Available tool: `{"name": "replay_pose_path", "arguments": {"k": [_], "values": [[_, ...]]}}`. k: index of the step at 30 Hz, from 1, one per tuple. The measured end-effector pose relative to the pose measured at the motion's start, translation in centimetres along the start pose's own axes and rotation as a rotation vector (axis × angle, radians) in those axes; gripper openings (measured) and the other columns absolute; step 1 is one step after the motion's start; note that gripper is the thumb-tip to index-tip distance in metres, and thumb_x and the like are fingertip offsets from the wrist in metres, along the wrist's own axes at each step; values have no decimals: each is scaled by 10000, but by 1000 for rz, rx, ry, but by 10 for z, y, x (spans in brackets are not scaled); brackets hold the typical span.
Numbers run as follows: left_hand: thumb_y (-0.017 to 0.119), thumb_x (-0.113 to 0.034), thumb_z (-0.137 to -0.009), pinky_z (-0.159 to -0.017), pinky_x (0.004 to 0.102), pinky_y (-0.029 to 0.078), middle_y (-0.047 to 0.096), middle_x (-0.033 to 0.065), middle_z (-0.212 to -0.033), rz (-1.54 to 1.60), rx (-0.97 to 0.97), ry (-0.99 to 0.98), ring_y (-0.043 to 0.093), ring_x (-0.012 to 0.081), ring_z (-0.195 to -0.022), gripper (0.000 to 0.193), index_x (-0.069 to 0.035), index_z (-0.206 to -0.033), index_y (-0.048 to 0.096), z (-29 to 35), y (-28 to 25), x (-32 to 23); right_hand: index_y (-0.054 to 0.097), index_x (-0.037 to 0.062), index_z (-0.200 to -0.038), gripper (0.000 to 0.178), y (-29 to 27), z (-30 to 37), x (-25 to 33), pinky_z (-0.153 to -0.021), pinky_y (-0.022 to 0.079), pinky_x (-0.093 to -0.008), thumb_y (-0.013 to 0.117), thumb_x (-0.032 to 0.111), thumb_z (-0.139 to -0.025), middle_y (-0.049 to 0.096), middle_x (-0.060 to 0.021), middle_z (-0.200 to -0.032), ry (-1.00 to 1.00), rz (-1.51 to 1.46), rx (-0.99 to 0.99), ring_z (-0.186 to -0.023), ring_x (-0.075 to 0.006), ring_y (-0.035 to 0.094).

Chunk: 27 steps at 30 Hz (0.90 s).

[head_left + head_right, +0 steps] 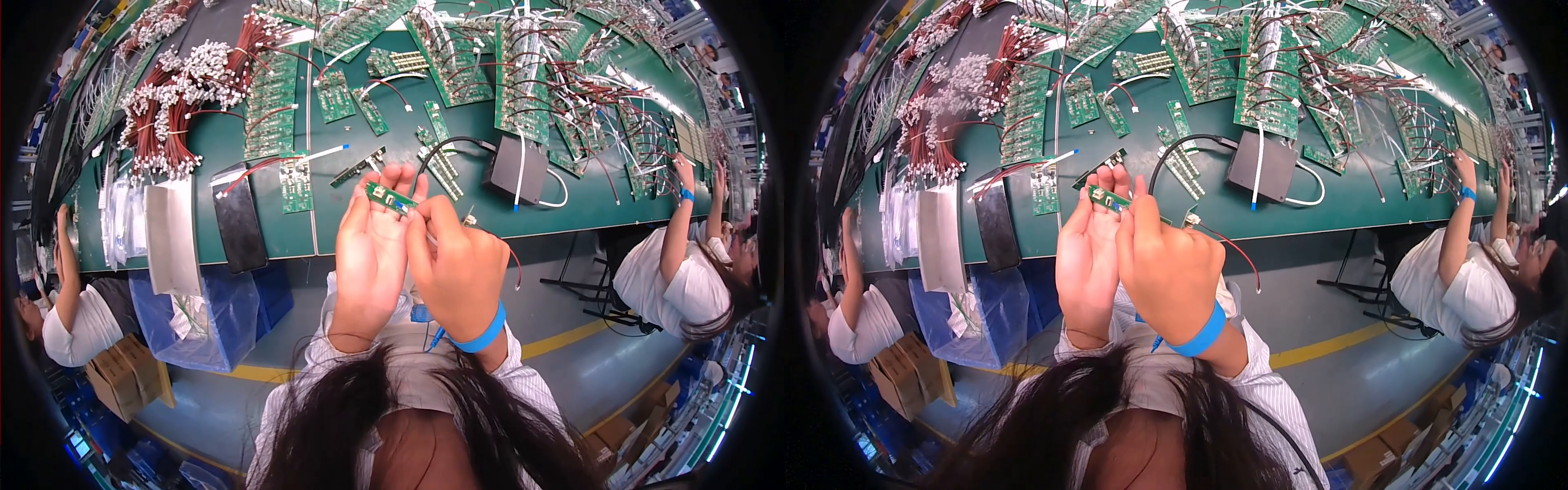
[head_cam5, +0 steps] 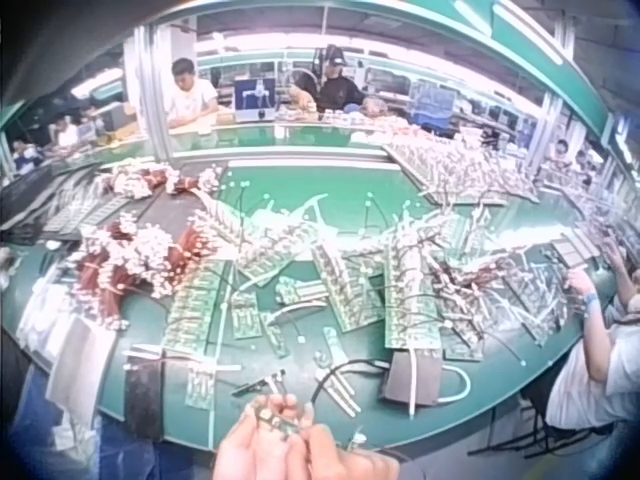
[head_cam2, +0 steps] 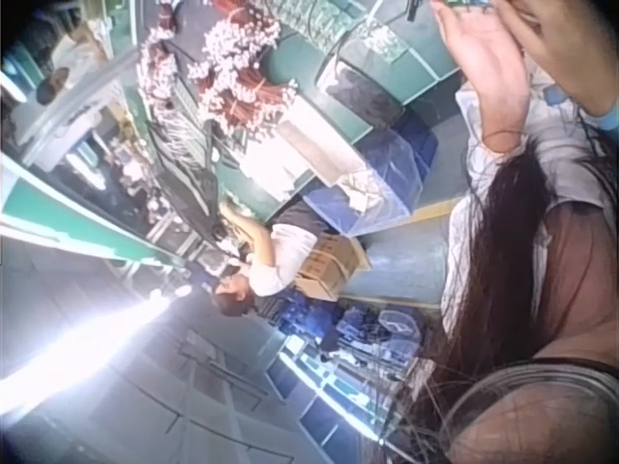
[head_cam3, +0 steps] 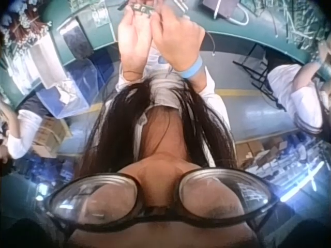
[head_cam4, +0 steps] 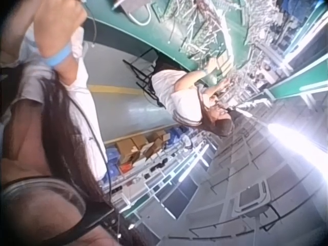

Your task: The person connects wiring harnesses and connectors to printed circuit boards by hand at an assembly station.

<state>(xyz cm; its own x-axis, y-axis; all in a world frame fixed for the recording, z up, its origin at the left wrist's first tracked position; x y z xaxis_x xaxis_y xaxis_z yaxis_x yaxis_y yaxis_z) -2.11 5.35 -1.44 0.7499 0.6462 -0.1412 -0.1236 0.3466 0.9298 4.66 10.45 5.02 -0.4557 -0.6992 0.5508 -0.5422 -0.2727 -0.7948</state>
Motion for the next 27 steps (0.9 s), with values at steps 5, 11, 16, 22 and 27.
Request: {"name": "replay_pose_path", "arguments": {"k": [5,11,16,22,27], "values": [[289,-183,-946,-1010,420,319,488,138,-1074,-20,13,17,449,261,-1087,201,-36,-1018,404,0,0,2,520,79,-713,81,0,1,0,-362,347,-328,577,102,-766,488,-68,-433,5,6,8,-364,-230,498],[279,-180,-944,-1011,420,318,485,144,-1077,-68,40,79,449,265,-1085,204,-37,-1023,401,3,2,2,520,79,-734,65,3,1,0,-366,349,-331,566,105,-771,497,-68,-440,21,-20,31,-367,-232,502],[272,-177,-942,-1012,419,315,481,145,-1083,-94,47,89,446,269,-1088,205,-39,-1025,397,3,3,2,521,76,-737,60,2,1,0,-369,351,-333,561,106,-771,507,-70,-449,24,-10,55,-374,-233,511],[264,-179,-942,-1007,417,319,476,147,-1095,-117,44,99,443,272,-1091,212,-39,-1037,391,5,5,2,525,76,-743,50,1,1,-2,-372,356,-339,561,101,-766,511,-79,-455,13,-59,60,-387,-238,523],[264,-183,-942,-998,414,327,469,146,-1107,-141,40,111,446,274,-1082,217,-40,-1050,387,7,7,1,527,73,-742,49,2,1,-1,-376,364,-336,561,100,-766,519,-84,-463,21,-59,69,-395,-242,532]]}}
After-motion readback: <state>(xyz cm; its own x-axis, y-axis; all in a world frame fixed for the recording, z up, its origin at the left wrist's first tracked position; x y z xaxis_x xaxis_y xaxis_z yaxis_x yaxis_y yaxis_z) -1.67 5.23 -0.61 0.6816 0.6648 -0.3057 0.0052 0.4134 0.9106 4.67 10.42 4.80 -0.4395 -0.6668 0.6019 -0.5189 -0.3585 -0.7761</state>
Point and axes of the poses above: each hand's wrist, its own z-axis away from the middle knuckle, its own y-axis out of the palm, x = y × z, the point moved 4 cm from there along -z, towards the middle knuckle
